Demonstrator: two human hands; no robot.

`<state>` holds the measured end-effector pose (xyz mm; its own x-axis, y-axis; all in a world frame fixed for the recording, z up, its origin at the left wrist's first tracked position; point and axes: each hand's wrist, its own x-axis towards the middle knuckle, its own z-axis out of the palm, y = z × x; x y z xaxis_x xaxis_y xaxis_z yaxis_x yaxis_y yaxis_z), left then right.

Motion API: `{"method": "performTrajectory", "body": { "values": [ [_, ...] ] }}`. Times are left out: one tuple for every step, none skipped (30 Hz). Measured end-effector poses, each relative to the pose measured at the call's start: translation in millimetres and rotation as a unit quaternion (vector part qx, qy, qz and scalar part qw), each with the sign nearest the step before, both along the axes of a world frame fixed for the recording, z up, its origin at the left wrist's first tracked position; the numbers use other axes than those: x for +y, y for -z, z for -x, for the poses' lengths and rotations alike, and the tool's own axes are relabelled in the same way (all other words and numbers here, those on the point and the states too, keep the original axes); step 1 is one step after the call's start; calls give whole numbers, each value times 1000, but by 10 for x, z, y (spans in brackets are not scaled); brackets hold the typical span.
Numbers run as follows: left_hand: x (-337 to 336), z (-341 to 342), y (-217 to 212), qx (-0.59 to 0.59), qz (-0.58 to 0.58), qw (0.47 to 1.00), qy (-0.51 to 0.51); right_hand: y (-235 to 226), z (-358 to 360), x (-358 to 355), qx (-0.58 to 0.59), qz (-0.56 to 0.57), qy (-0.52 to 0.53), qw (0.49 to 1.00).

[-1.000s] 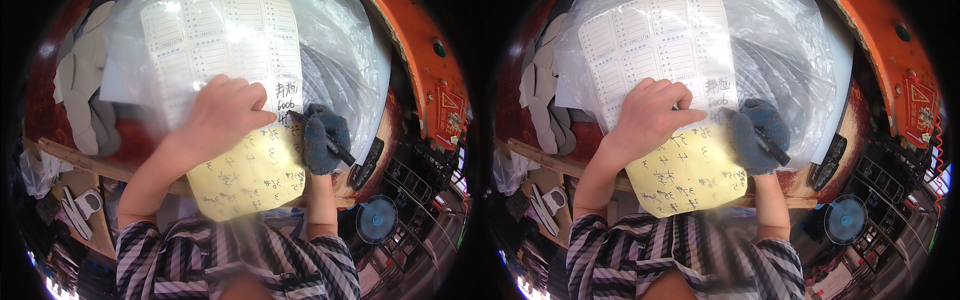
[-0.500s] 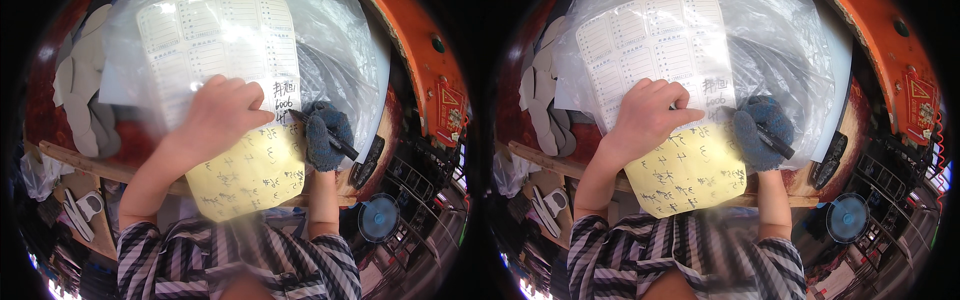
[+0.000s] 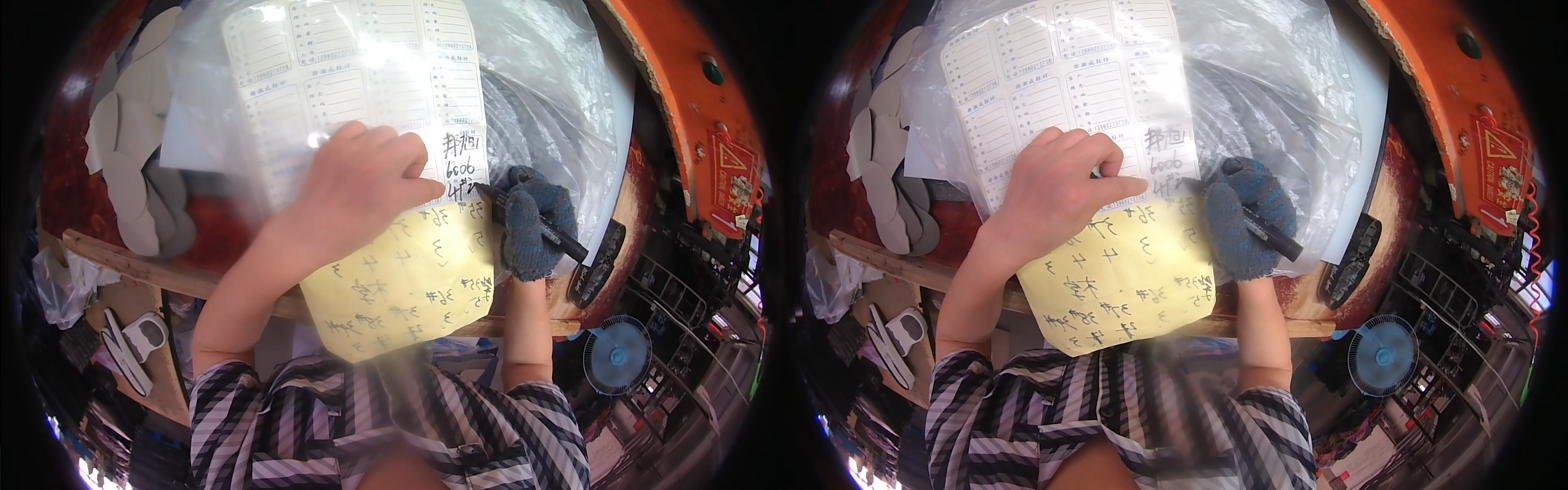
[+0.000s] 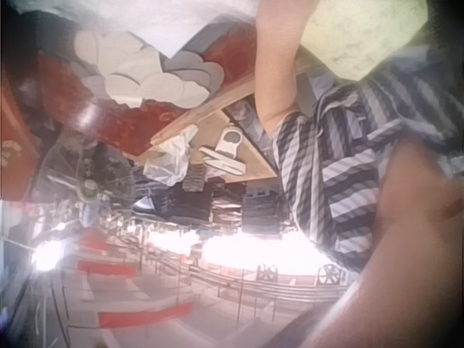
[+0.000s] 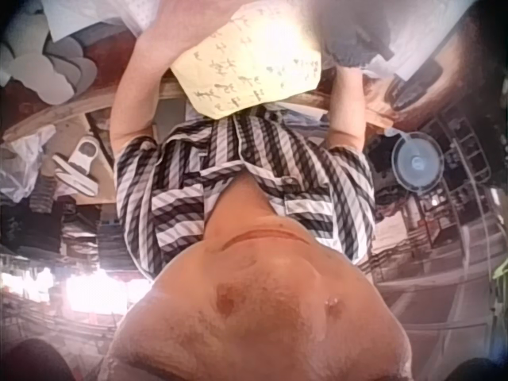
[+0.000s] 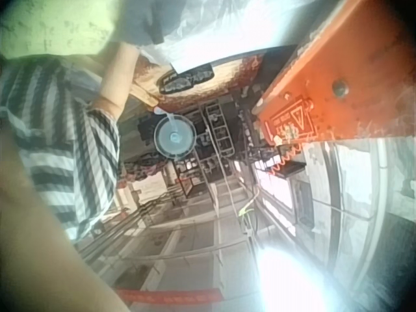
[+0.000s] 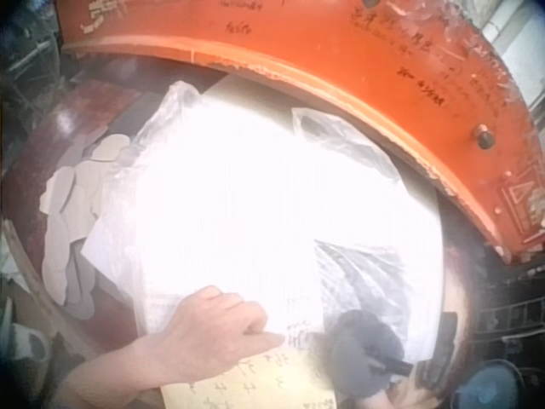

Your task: The person places a pair of white slippers into a clear plastic bag, writes on a yellow label with a black marker, and attaches the label to the bag. They then place the labeled bag on a nearby surface.

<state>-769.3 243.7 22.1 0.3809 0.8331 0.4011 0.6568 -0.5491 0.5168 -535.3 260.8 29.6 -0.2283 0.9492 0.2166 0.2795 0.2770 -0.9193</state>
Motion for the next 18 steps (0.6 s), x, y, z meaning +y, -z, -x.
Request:
{"method": "performTrajectory", "body": {
  "values": [
    [-1, 2, -1, 4, 0, 1000, -1, 13, 10, -7, 64, 24, 10, 998],
    [-2, 2, -2, 0, 2, 1000, -1, 26, 19, -9, 121, 54, 2, 991],
    [-4, 2, -3, -2, 3, 1000, -2, 40, 23, -9, 47, 12, 25, 999],
    [-5, 1, -3, -5, 4, 1000, -1, 47, 24, -4, -33, -26, 31, 999],
    [-5, 1, -3, -3, 5, 1000, -1, 54, 24, 3, -114, -64, 37, 991],
    [-5, 1, -1, -1, 5, 1000, 0, 57, 19, 9, -74, -67, 35, 994],
    [-5, 1, 0, 4, 4, 1000, 0, 56, 14, 17, -34, -70, 32, 997],
    [-5, 1, 1, -3, 4, 1000, 0, 55, 7, 21, -6, -65, 21, 998],
    [-5, 1, 1, -6, 3, 1000, 0, 47, 2, 24, -9, -61, 16, 998],
    [-6, 2, 1, -7, 3, 1000, -1, 45, -5, 23, -25, -49, 3, 998],
    [-6, 3, 0, -6, 4, 1000, 0, 39, -10, 22, -33, -50, -4, 998],
    [-5, 4, 0, -2, 4, 1000, 1, 39, -12, 19, -35, -41, 1, 999],
    [-5, 5, 0, 5, 4, 1000, 1, 40, -15, 14, -29, -44, 10, 999],
    [-4, 4, -1, -2, 4, 1000, 1, 42, -15, 10, -34, -42, 19, 998],
    [-5, 4, -1, -6, 3, 1000, 1, 47, -16, 5, -4, -39, 10, 999],
    [-5, 5, -3, -8, 2, 1000, 0, 49, -17, 1, 16, -30, 0, 999],
    [-6, 6, -3, -7, 3, 1000, 0, 54, -16, 0, 28, -12, -4, 1000],
    [-6, 5, -4, -5, 5, 1000, 1, 55, -16, 1, 27, -24, -8, 999]
  ]
}}
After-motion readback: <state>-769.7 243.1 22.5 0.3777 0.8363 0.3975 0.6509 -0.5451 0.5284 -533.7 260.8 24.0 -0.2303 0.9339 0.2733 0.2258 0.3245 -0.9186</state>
